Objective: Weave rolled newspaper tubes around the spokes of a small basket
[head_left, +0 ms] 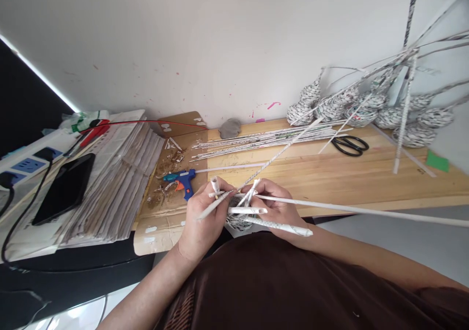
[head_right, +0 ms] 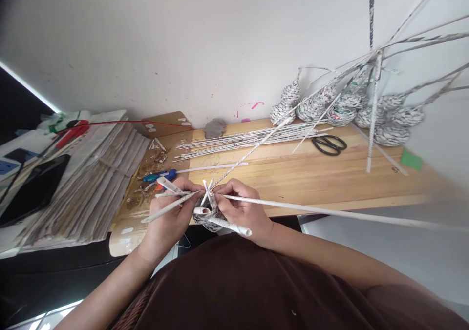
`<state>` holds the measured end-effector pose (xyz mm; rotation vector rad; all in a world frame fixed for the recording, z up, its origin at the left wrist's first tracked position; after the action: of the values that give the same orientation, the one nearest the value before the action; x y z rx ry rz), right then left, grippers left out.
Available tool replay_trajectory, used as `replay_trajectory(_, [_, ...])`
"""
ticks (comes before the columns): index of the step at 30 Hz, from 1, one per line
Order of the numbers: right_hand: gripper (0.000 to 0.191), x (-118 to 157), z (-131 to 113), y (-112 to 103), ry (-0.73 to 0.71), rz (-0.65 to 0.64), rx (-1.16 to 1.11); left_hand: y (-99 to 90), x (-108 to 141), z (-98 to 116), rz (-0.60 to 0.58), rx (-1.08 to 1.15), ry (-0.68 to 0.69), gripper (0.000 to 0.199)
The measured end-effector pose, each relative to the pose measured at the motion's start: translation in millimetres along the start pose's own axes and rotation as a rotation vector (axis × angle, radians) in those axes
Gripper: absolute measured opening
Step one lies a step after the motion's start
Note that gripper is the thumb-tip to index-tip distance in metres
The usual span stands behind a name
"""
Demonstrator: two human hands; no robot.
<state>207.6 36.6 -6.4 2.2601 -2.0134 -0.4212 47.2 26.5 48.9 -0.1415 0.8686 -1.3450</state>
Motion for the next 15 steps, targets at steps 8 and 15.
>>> replay_trajectory(8, [0.021,0,7,-5,0.098,0.049,-0.038,8.1,-4,-8,-0.131,0.048,-0.130,0.005])
replay_trajectory(15, [0.033,-3,14,0,0.339,0.095,-0.179,5.1,0,-3,-0.026,-0.033,0.047,0.007])
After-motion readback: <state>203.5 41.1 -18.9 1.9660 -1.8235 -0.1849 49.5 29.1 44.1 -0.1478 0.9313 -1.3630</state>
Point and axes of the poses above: each hand's wrist, its own x-axis away from the middle knuckle, its own y-axis out of the palm, z = x × y, the point moved 6 cm from there along -x, towards the middle knuckle, and after that the axes turned 7 degrees about z, right-handed, at the moved point
